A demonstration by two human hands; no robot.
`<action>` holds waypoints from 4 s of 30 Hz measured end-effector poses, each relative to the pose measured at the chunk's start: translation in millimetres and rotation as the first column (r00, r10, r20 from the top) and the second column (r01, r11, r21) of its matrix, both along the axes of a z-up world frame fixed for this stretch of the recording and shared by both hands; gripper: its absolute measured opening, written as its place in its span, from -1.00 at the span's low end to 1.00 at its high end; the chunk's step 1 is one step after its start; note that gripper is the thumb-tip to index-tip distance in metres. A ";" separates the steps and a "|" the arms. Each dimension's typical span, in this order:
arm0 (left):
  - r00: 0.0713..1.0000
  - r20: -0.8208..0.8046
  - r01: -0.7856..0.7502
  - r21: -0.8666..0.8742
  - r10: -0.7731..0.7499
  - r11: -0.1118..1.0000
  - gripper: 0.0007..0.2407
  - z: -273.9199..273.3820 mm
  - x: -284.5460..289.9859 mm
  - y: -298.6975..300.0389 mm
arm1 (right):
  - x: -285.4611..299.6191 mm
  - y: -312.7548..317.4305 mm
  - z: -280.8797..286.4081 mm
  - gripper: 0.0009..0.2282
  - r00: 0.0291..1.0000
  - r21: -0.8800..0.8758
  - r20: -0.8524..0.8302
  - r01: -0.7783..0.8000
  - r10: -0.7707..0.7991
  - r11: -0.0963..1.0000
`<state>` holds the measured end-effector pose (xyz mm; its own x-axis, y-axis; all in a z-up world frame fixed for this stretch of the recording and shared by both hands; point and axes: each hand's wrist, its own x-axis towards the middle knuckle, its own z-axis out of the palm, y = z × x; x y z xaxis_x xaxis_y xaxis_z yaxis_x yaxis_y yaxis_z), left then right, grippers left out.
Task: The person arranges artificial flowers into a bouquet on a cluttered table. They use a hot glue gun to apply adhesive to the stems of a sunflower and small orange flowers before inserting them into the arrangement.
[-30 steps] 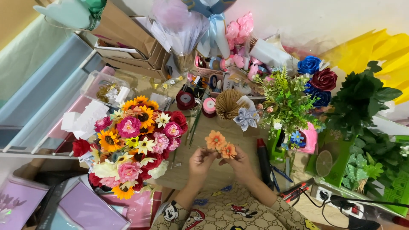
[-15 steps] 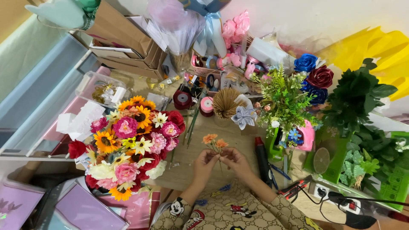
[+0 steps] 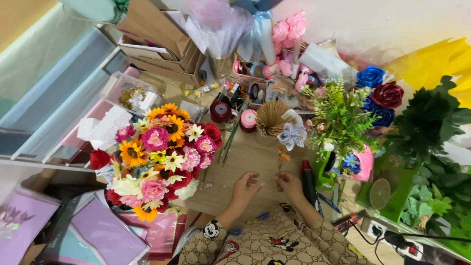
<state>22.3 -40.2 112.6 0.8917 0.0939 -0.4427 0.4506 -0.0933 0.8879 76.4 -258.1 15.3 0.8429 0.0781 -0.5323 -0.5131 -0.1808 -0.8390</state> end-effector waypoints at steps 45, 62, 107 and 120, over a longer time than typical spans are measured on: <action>0.371 -0.404 -0.906 0.039 0.836 0.421 -0.42 134.3 -94.7 250.2 | 14.2 30.8 129.0 -0.71 0.962 -0.242 -0.066 -0.274 0.266 0.931; 0.284 -0.529 -0.954 -0.241 0.800 0.179 -0.41 175.3 -63.0 117.5 | 9.8 37.7 121.2 -0.72 0.938 -0.248 -0.020 -0.341 0.347 0.907; 0.839 0.118 0.116 0.915 -0.531 0.386 -0.81 184.9 24.1 208.4 | 20.8 72.5 176.0 -0.56 0.801 -0.186 0.381 -0.424 0.462 0.887; 0.710 0.551 -0.246 0.777 -0.439 0.579 -0.95 167.0 25.5 220.0 | 14.5 65.5 172.6 -0.60 0.840 -0.132 0.397 -0.348 0.371 0.928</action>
<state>47.8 179.8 279.6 0.9019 -0.0327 0.4306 -0.2435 -0.8620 0.4446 90.9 -192.6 187.9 0.9026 0.3997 -0.1595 -0.0178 -0.3357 -0.9418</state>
